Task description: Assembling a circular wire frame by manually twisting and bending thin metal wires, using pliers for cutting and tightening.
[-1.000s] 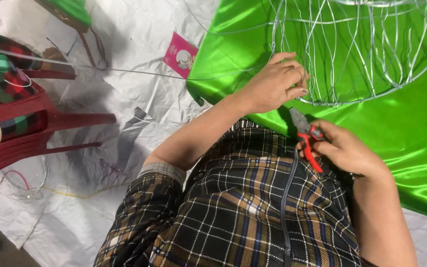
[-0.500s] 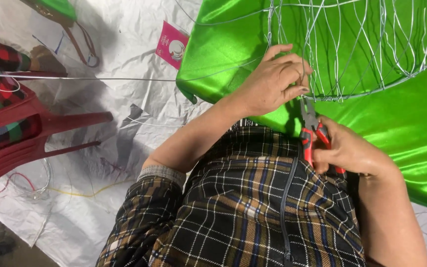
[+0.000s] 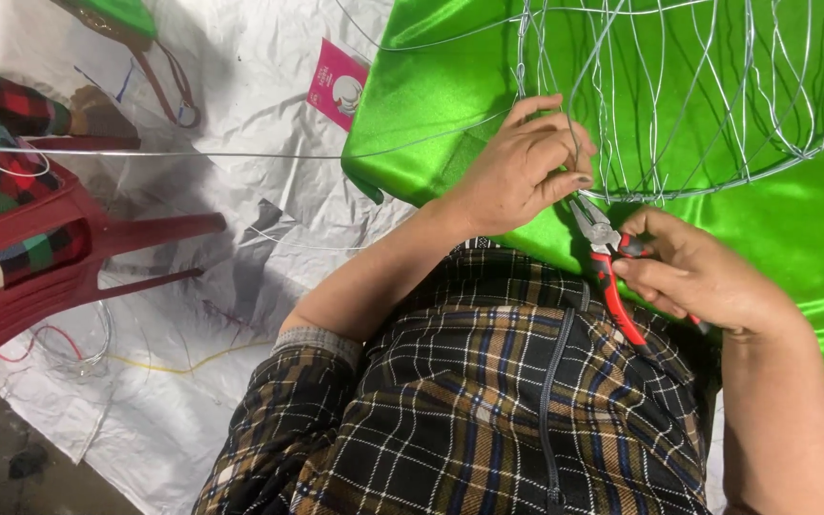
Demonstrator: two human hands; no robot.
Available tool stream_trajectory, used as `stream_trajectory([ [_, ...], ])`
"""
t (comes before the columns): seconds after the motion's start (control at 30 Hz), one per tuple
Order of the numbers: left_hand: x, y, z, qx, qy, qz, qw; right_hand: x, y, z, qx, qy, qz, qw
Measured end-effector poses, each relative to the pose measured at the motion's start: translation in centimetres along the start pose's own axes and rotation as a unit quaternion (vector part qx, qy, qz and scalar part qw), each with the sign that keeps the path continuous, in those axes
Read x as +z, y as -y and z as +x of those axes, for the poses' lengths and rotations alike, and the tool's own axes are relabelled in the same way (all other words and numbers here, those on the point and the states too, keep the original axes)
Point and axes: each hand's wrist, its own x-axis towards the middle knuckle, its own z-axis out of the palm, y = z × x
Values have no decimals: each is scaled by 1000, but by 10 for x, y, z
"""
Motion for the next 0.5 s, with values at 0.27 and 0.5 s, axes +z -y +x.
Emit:
stream_trajectory([
  [0.27, 2, 1, -2, -13, -18, -29, 999, 3, 8, 1, -48, -8, 68, 997],
  [0.5, 7, 4, -7, -11, -24, -51, 998, 6, 14, 0, 12, -17, 146, 989],
])
